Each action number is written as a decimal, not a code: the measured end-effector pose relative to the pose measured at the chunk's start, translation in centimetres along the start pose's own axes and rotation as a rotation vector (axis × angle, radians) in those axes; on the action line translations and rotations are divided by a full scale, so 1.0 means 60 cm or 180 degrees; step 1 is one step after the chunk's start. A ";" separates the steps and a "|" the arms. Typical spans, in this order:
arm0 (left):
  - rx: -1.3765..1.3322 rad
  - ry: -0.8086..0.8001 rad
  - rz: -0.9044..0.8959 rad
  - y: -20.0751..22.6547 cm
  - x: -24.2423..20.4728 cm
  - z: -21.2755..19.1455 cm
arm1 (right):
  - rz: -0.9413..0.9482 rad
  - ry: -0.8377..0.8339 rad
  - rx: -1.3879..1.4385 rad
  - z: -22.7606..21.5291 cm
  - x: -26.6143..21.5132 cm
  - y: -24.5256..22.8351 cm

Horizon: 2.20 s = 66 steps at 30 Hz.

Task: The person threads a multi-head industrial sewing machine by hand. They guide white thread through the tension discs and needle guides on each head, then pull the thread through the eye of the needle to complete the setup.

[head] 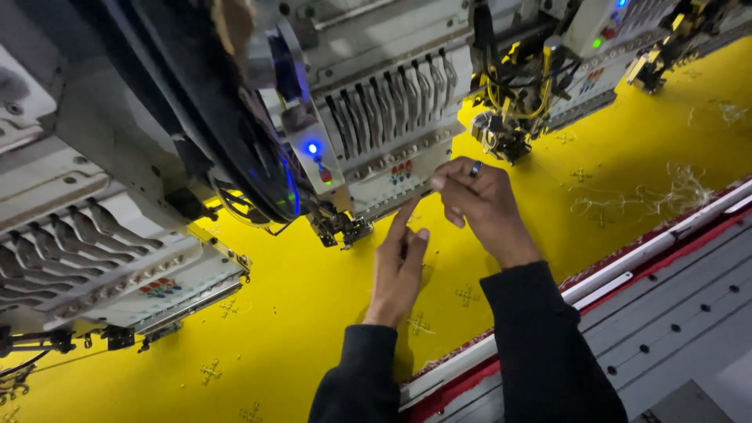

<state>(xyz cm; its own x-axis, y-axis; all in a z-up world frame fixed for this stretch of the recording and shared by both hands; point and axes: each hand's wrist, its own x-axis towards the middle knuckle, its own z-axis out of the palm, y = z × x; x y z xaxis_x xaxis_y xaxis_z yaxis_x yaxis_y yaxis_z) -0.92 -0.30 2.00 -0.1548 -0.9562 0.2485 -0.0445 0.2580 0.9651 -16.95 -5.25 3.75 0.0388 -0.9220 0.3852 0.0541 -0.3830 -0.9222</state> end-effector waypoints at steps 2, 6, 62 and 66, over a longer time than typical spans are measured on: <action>0.0022 -0.0229 -0.0054 -0.018 0.009 0.009 | 0.0030 -0.0056 0.0053 0.004 -0.006 -0.023; 0.0021 -0.1048 -0.0687 -0.007 -0.008 -0.002 | 0.0252 -0.0043 -0.0090 0.010 -0.013 -0.036; 0.1114 0.0016 -0.1023 -0.078 0.038 -0.014 | -0.0858 0.0343 -0.1880 -0.015 0.014 0.073; 0.1547 -0.0033 -0.1115 -0.069 0.040 0.006 | -0.0842 0.0429 -0.1661 0.002 0.008 0.048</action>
<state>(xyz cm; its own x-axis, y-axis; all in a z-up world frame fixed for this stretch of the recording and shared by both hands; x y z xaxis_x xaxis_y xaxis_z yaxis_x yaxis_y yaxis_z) -1.47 -3.59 -1.44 -0.0588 -0.9950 -0.0807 -0.5405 -0.0362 0.8406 -16.69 -6.78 1.26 -0.0379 -0.7775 0.6277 -0.4538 -0.5462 -0.7041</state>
